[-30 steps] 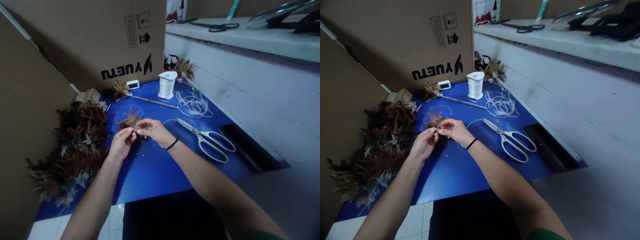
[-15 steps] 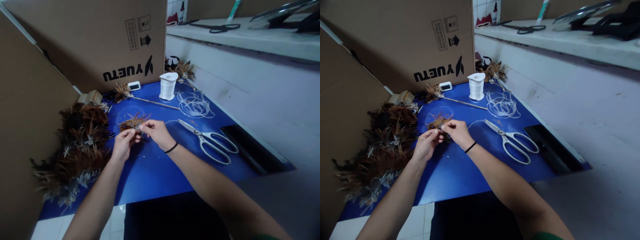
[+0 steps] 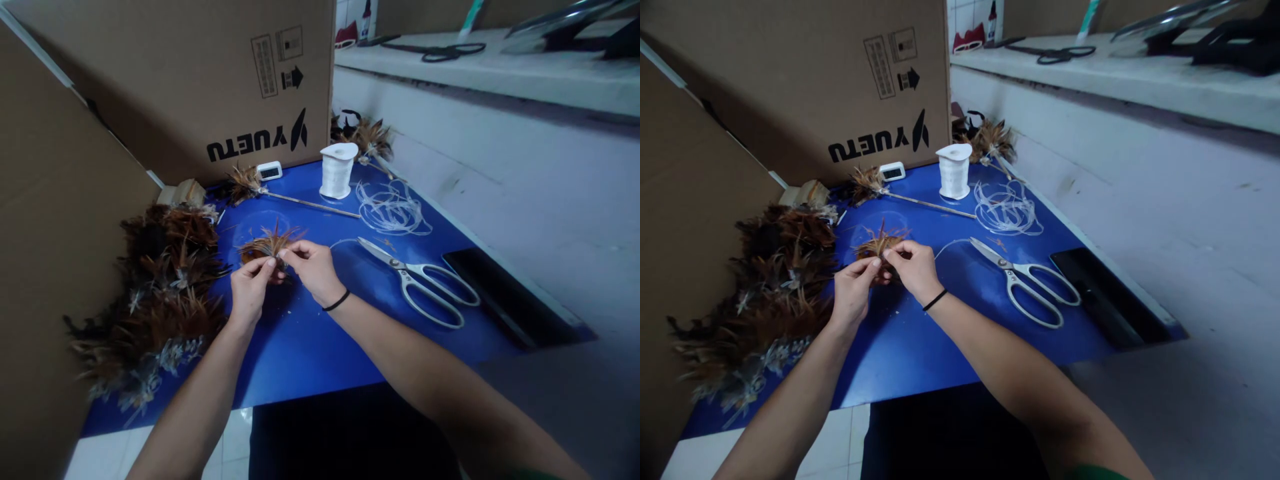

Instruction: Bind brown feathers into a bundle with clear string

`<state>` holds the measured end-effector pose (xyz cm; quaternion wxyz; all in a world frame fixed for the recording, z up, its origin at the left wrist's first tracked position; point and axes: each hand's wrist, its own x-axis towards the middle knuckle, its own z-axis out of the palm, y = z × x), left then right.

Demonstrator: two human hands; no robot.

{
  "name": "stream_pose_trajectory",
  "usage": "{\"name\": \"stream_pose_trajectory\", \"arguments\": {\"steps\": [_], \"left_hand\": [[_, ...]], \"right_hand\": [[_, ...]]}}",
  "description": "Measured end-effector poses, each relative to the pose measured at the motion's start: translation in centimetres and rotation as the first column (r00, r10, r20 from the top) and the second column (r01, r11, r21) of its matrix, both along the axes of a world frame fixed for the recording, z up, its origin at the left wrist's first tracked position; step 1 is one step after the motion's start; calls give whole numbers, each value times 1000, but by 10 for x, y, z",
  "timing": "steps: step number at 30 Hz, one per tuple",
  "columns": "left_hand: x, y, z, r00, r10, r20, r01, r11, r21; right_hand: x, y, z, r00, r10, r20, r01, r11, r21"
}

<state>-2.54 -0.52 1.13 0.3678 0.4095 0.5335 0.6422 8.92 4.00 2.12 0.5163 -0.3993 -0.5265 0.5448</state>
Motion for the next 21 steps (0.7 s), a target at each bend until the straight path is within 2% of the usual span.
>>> {"name": "stream_pose_trajectory", "arguments": {"steps": [6, 14, 18, 21], "left_hand": [[0, 0, -1, 999, -13, 40, 14, 1000, -28], [0, -2, 2, 982, -110, 151, 126, 986, -104], [-1, -2, 3, 978, -139, 154, 156, 983, -99], [-2, -1, 3, 982, -122, 142, 134, 988, -77]], "right_hand": [[0, 0, -5, 999, -23, 42, 18, 994, 109], [1, -1, -3, 999, -23, 35, 16, 982, 187], [1, -1, -2, 999, -9, 35, 2, 985, 173], [1, -1, -4, 999, 45, -3, -44, 995, 88]]}}
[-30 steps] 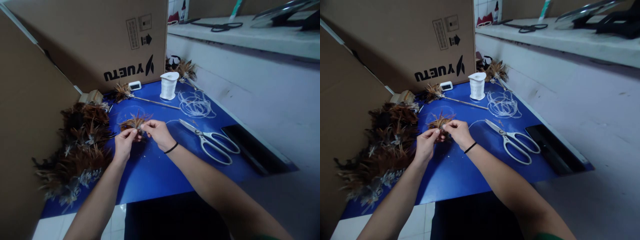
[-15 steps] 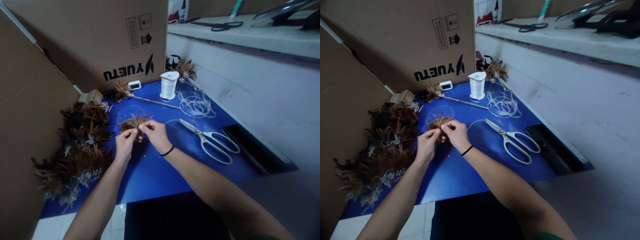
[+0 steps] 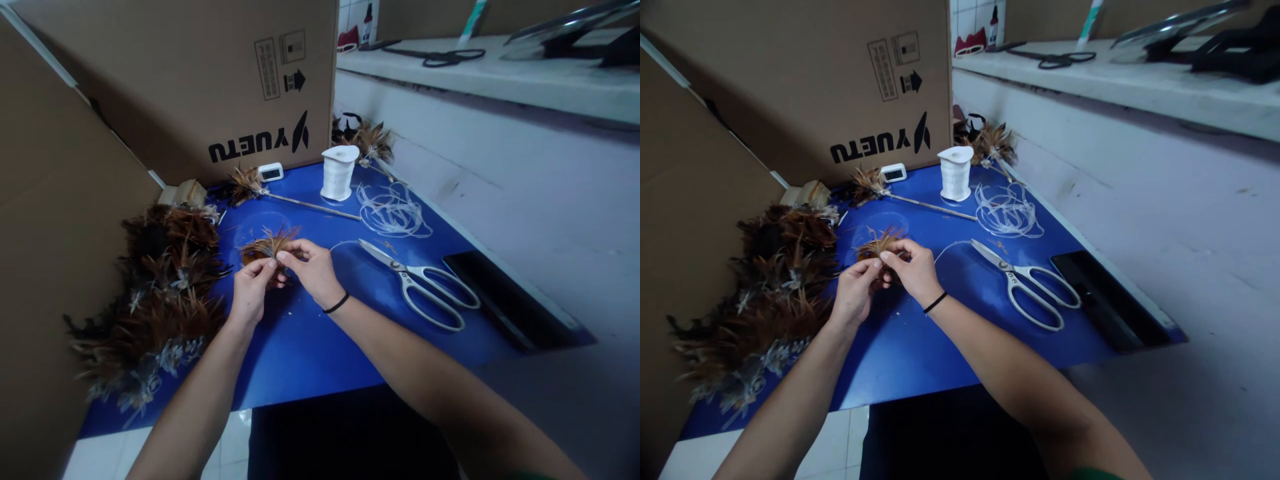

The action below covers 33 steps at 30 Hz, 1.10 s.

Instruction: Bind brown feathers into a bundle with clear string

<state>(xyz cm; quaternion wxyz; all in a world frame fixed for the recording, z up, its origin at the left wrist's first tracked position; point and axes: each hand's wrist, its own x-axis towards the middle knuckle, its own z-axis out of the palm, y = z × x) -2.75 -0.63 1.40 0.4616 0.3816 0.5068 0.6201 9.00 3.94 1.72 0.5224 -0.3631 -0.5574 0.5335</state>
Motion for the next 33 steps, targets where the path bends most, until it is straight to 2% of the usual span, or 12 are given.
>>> {"name": "stream_pose_trajectory", "arguments": {"steps": [3, 6, 10, 13, 16, 19, 22, 25, 29, 33], "left_hand": [[-1, 1, -2, 998, 39, -50, -37, 998, 44], [-2, 1, -3, 988, 64, -139, -53, 995, 83], [-3, 0, -4, 966, 60, -253, -33, 993, 109], [-3, 0, -3, 962, 35, -271, -5, 994, 109], [-3, -1, 0, 974, -6, -226, 25, 996, 83], [-3, -3, 4, 990, -83, -114, 86, 996, 17], [-4, -3, 7, 982, -185, 19, 186, 981, -47], [-6, -3, 9, 965, -249, 82, 255, 963, -84], [-9, -4, 9, 956, -276, 102, 288, 949, -129], [-8, -3, 8, 970, -224, 95, 234, 966, -112]], "right_hand": [[-1, 1, -3, 996, 84, -13, -85, 994, -70], [-1, 3, -5, 992, 123, -10, -123, 990, -65], [0, 3, -5, 981, 170, -92, -175, 983, -54], [1, 4, -3, 965, 206, -165, -221, 972, -77], [2, 4, -1, 959, 214, -184, -233, 968, -89], [4, 6, 1, 955, 230, -190, -255, 960, -119], [7, 8, 2, 936, 285, -207, -319, 936, -152], [11, 10, 2, 901, 355, -250, -403, 898, -175], [13, 12, 1, 880, 395, -264, -448, 874, -188], [13, 13, 1, 897, 381, -222, -417, 897, -146]]}}
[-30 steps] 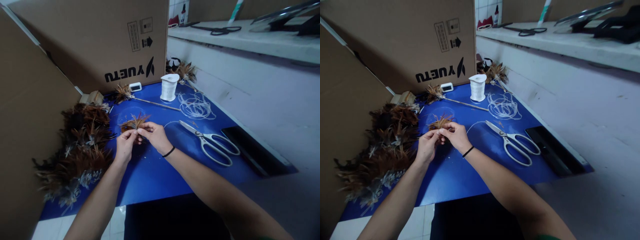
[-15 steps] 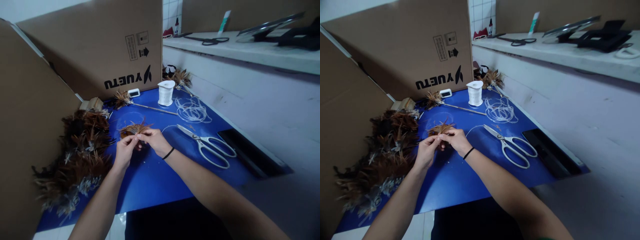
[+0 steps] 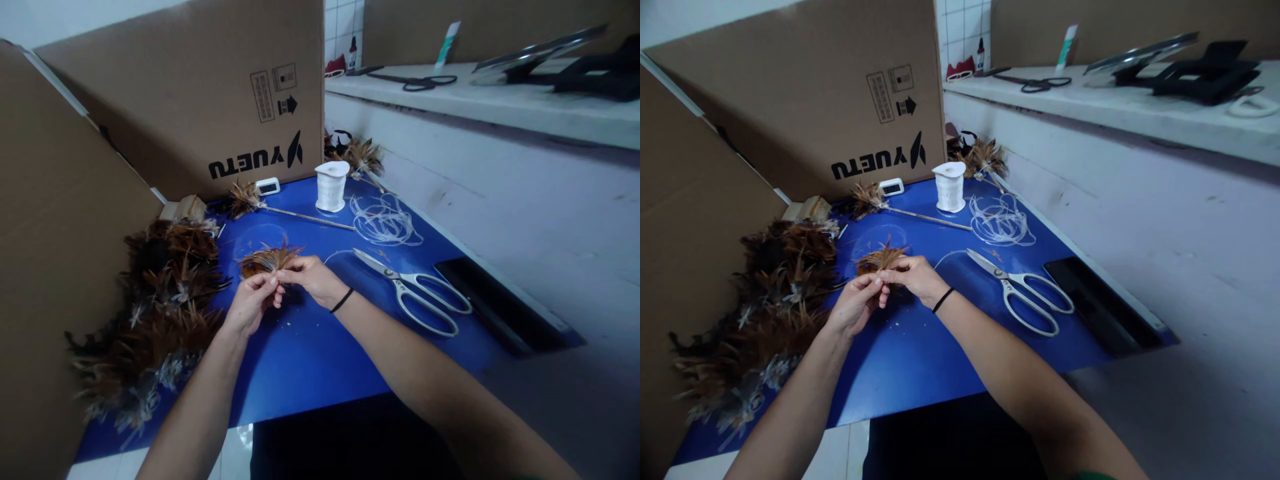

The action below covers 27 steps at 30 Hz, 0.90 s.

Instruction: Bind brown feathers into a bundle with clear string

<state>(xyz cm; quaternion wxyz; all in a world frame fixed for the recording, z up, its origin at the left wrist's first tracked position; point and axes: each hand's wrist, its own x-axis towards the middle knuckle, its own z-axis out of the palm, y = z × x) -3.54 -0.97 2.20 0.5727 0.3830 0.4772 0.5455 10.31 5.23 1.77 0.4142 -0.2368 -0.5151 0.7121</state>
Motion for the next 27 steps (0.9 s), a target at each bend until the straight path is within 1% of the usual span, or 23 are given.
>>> {"name": "stream_pose_trajectory", "arguments": {"steps": [2, 6, 11, 13, 17, 20, 27], "left_hand": [[1, 1, -1, 999, 37, -24, -36, 999, 32], [2, 3, -5, 987, 120, -107, -106, 986, 128], [3, 3, -6, 962, 185, -200, -147, 971, 189], [3, 2, -5, 966, 163, -203, -126, 976, 179], [3, 0, -3, 989, 48, -143, -32, 994, 109], [3, 0, -2, 995, -17, -102, 25, 997, 79], [1, -1, 1, 996, -84, -29, 85, 996, 18]], "right_hand": [[-1, -1, 2, 1000, -12, -5, 13, 1000, 23], [-3, -6, 6, 999, -41, -8, 41, 999, 24], [-3, -6, 8, 991, -132, 35, 129, 988, 87], [-3, -5, 6, 988, -148, 34, 143, 983, 118], [-1, -4, 5, 993, -111, 39, 105, 986, 132], [0, -4, 6, 994, -100, 49, 92, 985, 143], [2, -3, 8, 995, -91, 44, 82, 982, 169]]}}
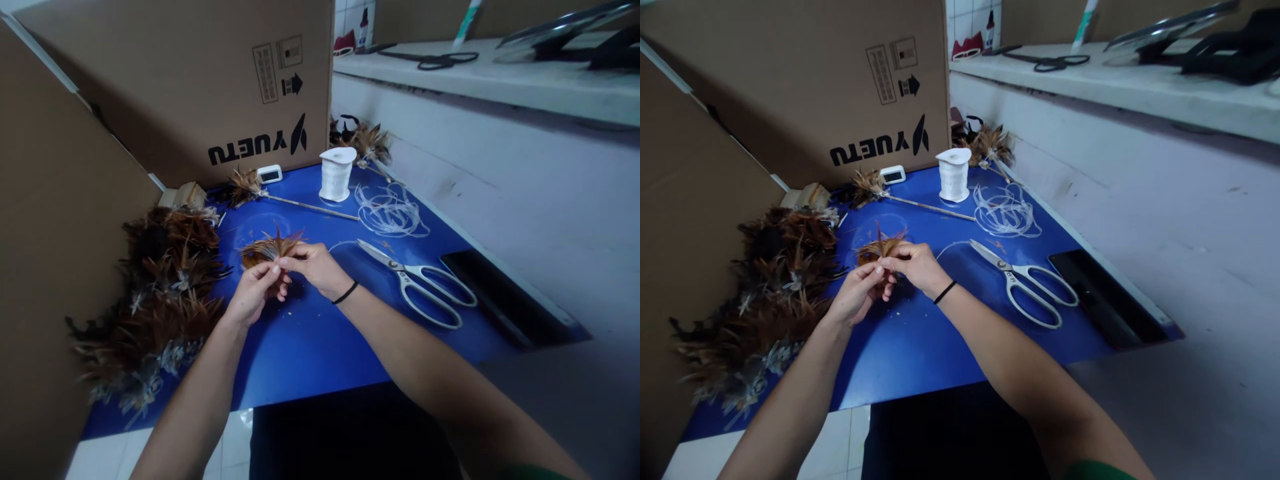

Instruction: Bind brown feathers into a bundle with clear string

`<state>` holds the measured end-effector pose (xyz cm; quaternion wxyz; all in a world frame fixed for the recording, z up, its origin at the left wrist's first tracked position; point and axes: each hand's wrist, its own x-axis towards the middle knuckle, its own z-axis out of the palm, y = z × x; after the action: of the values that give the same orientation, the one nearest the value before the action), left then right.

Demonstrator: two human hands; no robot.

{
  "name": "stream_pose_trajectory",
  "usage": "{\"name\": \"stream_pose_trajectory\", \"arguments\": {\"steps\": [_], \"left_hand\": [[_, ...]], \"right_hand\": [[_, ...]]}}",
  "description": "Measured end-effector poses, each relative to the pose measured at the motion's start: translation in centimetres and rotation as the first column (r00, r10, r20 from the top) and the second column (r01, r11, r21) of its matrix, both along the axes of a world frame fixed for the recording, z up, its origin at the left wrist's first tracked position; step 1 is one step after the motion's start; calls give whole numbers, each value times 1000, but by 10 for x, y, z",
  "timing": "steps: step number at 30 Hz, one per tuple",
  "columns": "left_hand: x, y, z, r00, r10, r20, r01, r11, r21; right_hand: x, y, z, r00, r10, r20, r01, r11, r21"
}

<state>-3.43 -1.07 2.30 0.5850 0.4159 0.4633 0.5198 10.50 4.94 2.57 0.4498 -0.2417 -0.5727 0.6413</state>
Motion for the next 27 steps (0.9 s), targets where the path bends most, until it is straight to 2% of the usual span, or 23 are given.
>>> {"name": "stream_pose_trajectory", "arguments": {"steps": [6, 14, 21, 27], "left_hand": [[0, 1, -1, 999, 9, 42, -11, 999, 44], [0, 4, -6, 996, 92, -1, -92, 990, 103], [2, 4, -7, 991, 130, 0, -130, 987, 99], [1, 2, -3, 997, 66, 48, -70, 995, 78]], "right_hand": [[-1, 0, -3, 999, 16, -47, -20, 994, -104], [-6, -3, -7, 988, 103, -113, -129, 959, -253], [-7, -5, -5, 989, 91, -115, -117, 964, -241], [-6, -5, -4, 985, 101, -138, -133, 961, -242]]}}
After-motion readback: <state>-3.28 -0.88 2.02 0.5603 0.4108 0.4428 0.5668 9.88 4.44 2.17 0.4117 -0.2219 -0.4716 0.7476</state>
